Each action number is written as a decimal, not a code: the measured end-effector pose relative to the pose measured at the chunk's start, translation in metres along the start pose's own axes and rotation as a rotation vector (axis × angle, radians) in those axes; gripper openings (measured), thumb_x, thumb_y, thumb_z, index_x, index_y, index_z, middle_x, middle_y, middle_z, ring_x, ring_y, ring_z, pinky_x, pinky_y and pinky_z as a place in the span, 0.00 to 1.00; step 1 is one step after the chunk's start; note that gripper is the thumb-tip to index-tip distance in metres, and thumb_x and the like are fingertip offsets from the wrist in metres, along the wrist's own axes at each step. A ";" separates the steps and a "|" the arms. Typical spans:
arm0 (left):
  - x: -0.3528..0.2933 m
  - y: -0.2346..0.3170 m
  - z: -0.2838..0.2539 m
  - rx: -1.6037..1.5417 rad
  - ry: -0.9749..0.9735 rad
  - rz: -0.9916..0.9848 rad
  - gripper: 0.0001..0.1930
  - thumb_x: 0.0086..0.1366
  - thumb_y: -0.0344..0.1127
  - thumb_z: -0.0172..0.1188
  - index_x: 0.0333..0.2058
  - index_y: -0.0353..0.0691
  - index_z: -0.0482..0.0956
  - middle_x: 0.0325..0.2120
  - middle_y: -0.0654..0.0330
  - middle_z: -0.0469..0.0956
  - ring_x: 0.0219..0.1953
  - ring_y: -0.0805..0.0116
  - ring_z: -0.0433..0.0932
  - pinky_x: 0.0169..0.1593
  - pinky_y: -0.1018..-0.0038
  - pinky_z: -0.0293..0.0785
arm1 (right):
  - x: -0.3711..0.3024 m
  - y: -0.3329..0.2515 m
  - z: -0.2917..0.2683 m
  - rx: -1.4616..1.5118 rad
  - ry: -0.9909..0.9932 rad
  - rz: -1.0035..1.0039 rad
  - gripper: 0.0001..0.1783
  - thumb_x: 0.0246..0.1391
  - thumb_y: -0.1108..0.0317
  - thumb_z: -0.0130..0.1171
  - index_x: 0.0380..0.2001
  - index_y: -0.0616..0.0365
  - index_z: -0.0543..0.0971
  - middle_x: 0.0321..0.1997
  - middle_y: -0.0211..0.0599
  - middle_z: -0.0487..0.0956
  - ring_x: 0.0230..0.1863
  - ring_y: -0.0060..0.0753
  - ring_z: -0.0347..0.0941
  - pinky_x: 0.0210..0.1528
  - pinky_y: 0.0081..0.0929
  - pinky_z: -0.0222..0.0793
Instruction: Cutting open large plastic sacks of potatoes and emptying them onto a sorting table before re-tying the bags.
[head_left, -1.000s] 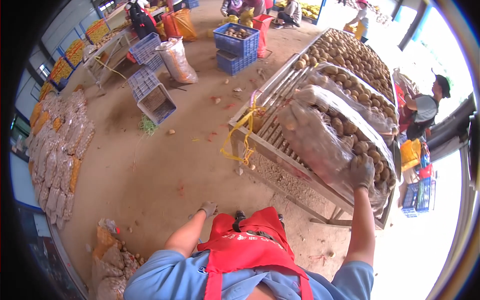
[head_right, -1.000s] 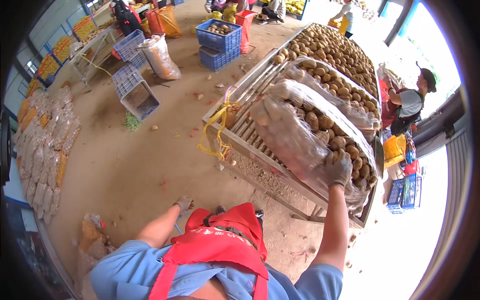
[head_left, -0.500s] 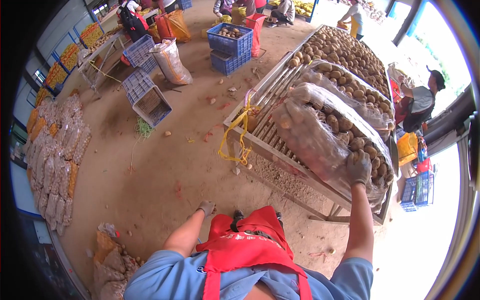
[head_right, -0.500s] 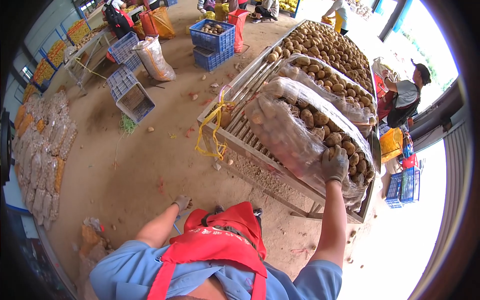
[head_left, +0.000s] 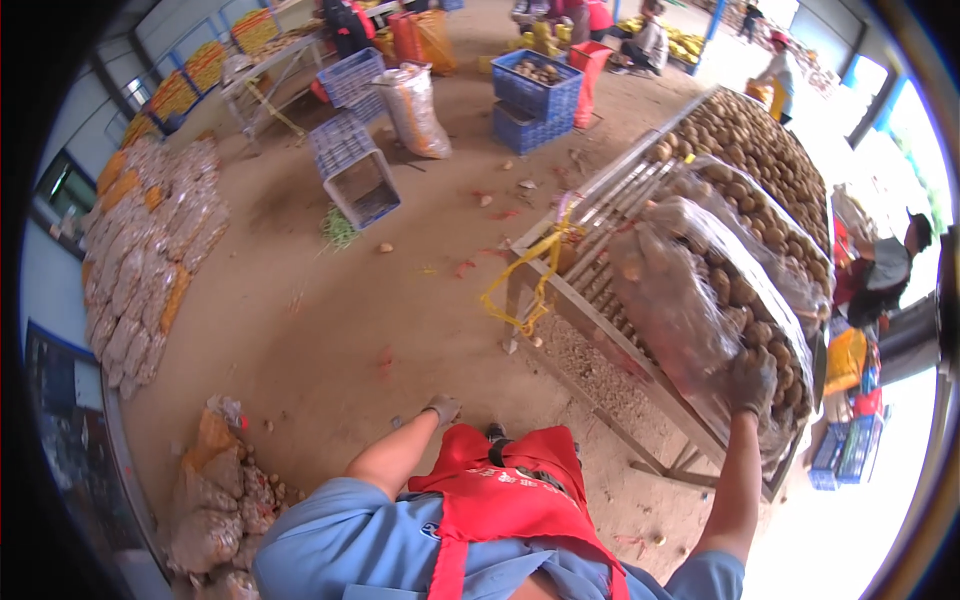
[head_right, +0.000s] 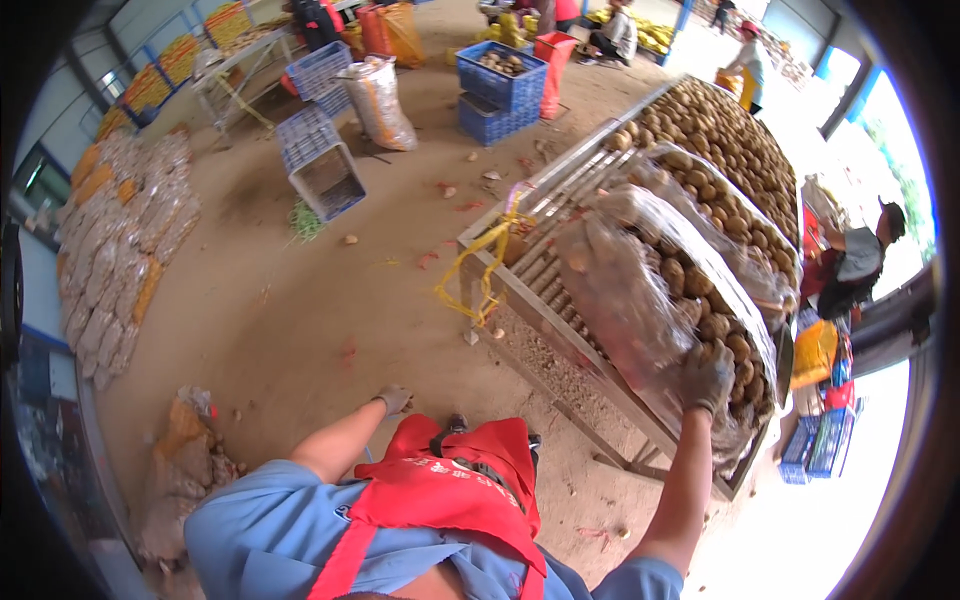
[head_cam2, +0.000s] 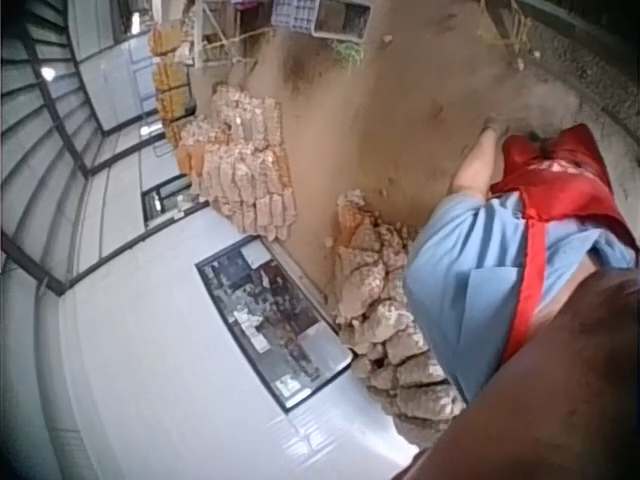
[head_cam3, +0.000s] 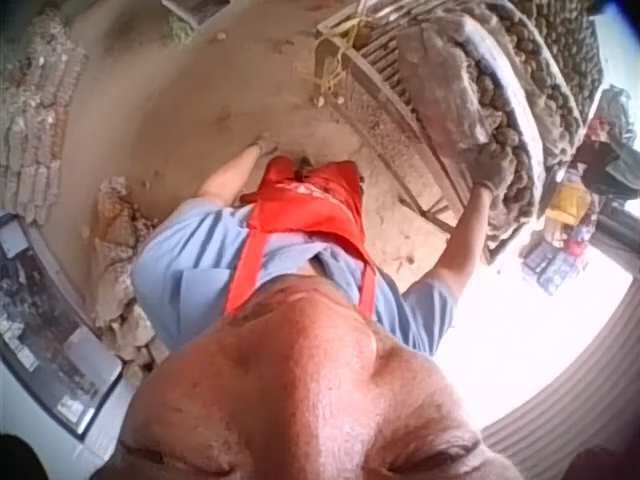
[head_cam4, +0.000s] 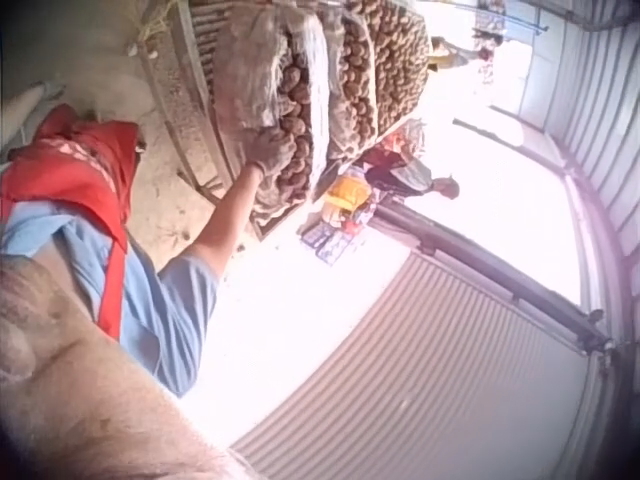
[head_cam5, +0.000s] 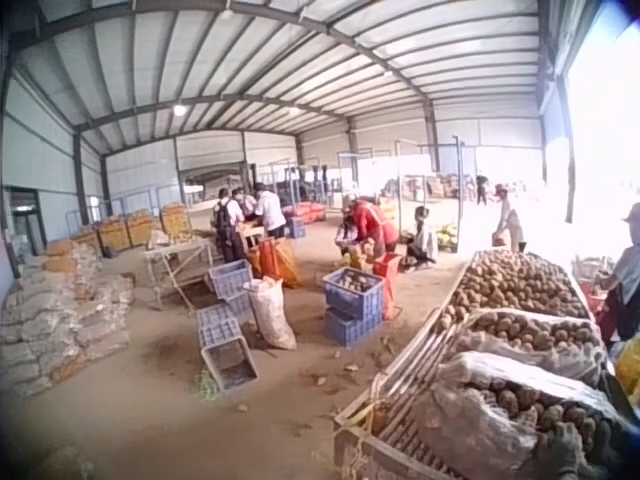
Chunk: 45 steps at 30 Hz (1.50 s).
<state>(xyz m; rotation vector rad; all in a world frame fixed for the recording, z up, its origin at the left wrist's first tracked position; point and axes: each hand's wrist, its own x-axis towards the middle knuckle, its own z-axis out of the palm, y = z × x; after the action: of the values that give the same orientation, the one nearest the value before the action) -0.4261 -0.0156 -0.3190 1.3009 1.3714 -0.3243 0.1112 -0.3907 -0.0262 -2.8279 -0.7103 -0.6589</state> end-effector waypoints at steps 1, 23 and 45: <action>0.000 -0.002 0.001 0.067 0.004 -0.003 0.17 0.69 0.42 0.57 0.42 0.33 0.86 0.31 0.54 0.87 0.28 0.63 0.86 0.34 0.67 0.81 | 0.000 0.001 -0.001 0.005 -0.043 0.006 0.28 0.66 0.50 0.57 0.57 0.63 0.76 0.51 0.56 0.78 0.53 0.64 0.75 0.55 0.55 0.70; 0.006 -0.017 -0.004 0.058 -0.030 0.060 0.18 0.73 0.41 0.56 0.43 0.28 0.83 0.30 0.49 0.87 0.28 0.62 0.87 0.35 0.67 0.83 | 0.000 -0.001 -0.006 0.042 -0.018 0.001 0.27 0.67 0.52 0.57 0.58 0.65 0.77 0.54 0.58 0.78 0.56 0.63 0.75 0.58 0.53 0.69; -0.019 -0.004 0.002 -0.141 0.060 -0.002 0.26 0.77 0.55 0.43 0.45 0.39 0.82 0.30 0.53 0.87 0.26 0.63 0.84 0.32 0.65 0.76 | -0.002 -0.002 -0.008 0.049 -0.013 -0.008 0.27 0.68 0.51 0.56 0.57 0.64 0.77 0.53 0.55 0.78 0.54 0.62 0.75 0.56 0.54 0.69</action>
<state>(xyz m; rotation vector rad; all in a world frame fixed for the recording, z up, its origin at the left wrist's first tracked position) -0.4335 -0.0280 -0.3058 1.2003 1.4203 -0.1875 0.1057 -0.3918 -0.0199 -2.7886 -0.7304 -0.6163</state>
